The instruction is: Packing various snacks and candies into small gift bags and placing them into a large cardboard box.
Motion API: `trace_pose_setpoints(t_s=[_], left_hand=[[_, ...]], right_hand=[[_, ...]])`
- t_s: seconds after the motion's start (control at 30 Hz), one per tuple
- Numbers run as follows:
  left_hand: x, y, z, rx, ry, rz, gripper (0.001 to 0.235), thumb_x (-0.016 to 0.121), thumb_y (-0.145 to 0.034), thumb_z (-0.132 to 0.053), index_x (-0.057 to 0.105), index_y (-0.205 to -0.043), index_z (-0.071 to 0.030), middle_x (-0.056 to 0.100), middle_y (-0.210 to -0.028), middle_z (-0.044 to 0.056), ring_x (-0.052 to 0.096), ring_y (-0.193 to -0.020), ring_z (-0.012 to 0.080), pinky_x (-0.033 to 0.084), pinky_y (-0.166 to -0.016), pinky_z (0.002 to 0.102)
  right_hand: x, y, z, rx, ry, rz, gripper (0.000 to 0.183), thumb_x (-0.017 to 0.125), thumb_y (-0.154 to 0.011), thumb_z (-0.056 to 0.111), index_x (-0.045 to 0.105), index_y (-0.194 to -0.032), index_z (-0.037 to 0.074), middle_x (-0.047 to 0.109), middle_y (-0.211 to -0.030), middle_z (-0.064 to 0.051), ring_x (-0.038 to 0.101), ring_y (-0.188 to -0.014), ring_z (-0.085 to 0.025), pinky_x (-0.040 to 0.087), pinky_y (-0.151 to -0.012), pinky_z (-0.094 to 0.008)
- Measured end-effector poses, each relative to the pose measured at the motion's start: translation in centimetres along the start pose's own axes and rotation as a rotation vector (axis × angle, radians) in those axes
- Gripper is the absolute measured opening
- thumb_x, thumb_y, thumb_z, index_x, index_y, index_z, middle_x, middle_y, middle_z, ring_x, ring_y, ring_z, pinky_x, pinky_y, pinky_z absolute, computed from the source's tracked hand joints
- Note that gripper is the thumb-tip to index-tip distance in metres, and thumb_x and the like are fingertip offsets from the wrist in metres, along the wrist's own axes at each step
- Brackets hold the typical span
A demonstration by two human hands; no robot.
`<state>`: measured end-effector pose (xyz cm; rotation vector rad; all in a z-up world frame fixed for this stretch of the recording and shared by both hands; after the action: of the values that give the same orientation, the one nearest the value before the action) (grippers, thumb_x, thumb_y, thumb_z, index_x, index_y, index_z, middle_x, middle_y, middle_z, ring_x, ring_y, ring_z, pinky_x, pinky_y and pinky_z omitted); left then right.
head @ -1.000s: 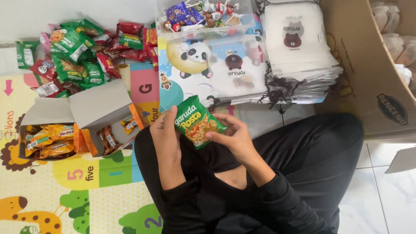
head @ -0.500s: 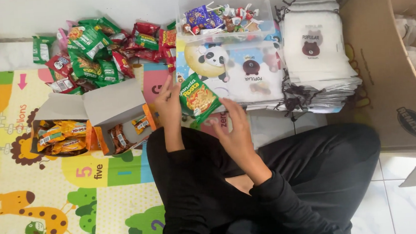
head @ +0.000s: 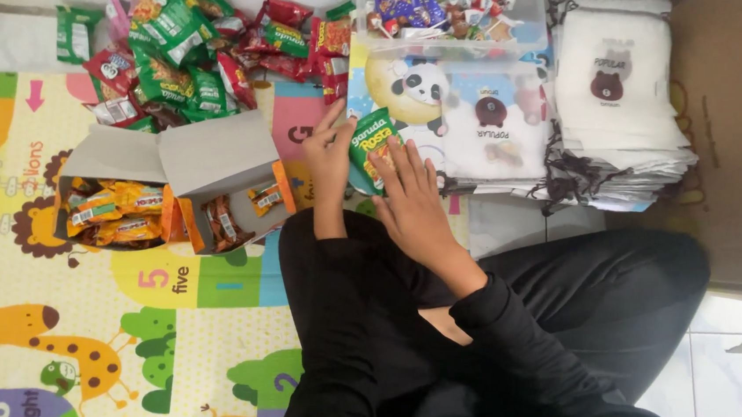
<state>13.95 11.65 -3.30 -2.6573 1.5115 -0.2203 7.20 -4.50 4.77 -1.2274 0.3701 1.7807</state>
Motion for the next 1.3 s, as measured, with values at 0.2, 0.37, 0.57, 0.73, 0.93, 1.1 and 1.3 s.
trace_pose_setpoints(t_s=[0.2, 0.37, 0.57, 0.73, 0.93, 1.1, 1.3], left_hand=[[-6.9, 2.7, -2.7, 0.031, -0.327, -0.466, 0.013, 0.071, -0.091, -0.023, 0.081, -0.09, -0.015, 0.079, -0.095, 0.006, 0.072, -0.104, 0.0243, 0.048, -0.1, 0.036], [-15.2, 5.3, 3.7, -0.212, -0.541, -0.511, 0.013, 0.07, -0.089, -0.024, 0.081, -0.093, -0.018, 0.078, -0.092, 0.006, 0.073, -0.099, 0.0276, 0.052, -0.094, 0.039], [-22.5, 2.8, 21.8, -0.457, -0.848, -0.363, 0.027, 0.075, -0.078, -0.023, 0.079, -0.102, -0.032, 0.076, -0.087, 0.003, 0.074, -0.092, 0.0329, 0.058, -0.085, 0.044], [-20.8, 2.5, 20.2, -0.643, -0.829, -0.223, 0.048, 0.074, -0.074, -0.001, 0.079, -0.117, -0.023, 0.071, -0.095, 0.014, 0.072, -0.094, 0.0382, 0.059, -0.082, 0.043], [-21.5, 3.1, 15.6, -0.448, -0.881, -0.354, 0.042, 0.08, -0.066, -0.008, 0.081, -0.094, -0.039, 0.075, -0.081, -0.002, 0.075, -0.092, 0.0285, 0.057, -0.09, 0.036], [-18.8, 7.1, -0.5, 0.222, -0.714, -0.686, 0.06, 0.088, -0.069, -0.005, 0.078, -0.124, -0.027, 0.071, -0.093, 0.009, 0.067, -0.089, 0.0315, 0.054, -0.083, 0.04], [-13.3, 11.2, -9.6, 0.344, -0.125, -0.661, 0.055, 0.081, -0.075, 0.016, 0.071, -0.123, -0.008, 0.066, -0.097, 0.004, 0.069, -0.099, 0.0186, 0.054, -0.089, 0.03]], right_hand=[[1.0, 0.5, -0.9, 0.059, -0.077, 0.045, 0.061, 0.054, -0.107, 0.025, 0.03, -0.163, 0.018, 0.007, -0.172, -0.017, -0.001, -0.156, -0.045, 0.006, -0.119, -0.069], [-1.1, 1.8, 0.1, 0.069, -0.182, 0.038, 0.057, 0.055, -0.108, 0.023, 0.035, -0.161, 0.017, 0.005, -0.172, -0.015, -0.004, -0.156, -0.044, 0.004, -0.12, -0.07], [-5.6, 1.1, 1.0, 0.068, -0.333, -0.111, 0.045, 0.056, -0.11, 0.019, 0.048, -0.154, 0.013, 0.005, -0.172, -0.014, -0.005, -0.156, -0.043, 0.002, -0.121, -0.071], [-7.8, 1.4, 1.1, 0.064, -0.421, -0.249, 0.032, 0.057, -0.109, 0.011, 0.059, -0.141, 0.009, 0.02, -0.168, -0.016, 0.005, -0.157, -0.043, 0.008, -0.12, -0.072], [-7.9, 2.6, -1.8, 0.131, -0.413, -0.312, 0.028, 0.061, -0.104, 0.007, 0.065, -0.132, 0.007, 0.031, -0.16, -0.017, 0.015, -0.152, -0.048, 0.018, -0.12, -0.069], [-10.0, 3.6, -4.1, 0.223, -0.399, -0.389, 0.028, 0.061, -0.102, 0.005, 0.068, -0.128, 0.011, 0.045, -0.153, -0.013, 0.031, -0.15, -0.042, 0.03, -0.12, -0.059], [-10.3, 4.4, -5.2, 0.147, -0.789, -0.508, 0.018, 0.061, -0.1, -0.003, 0.071, -0.116, -0.001, 0.068, -0.119, -0.017, 0.063, -0.127, -0.033, 0.045, -0.113, -0.044]])
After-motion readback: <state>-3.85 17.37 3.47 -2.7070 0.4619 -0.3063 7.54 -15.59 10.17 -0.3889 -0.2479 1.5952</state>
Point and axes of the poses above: each hand's wrist, its own y-axis away from the middle knuckle, its own x-axis out of the palm, z = x × y, the point moved 10 cm from there along -y, towards the middle knuckle
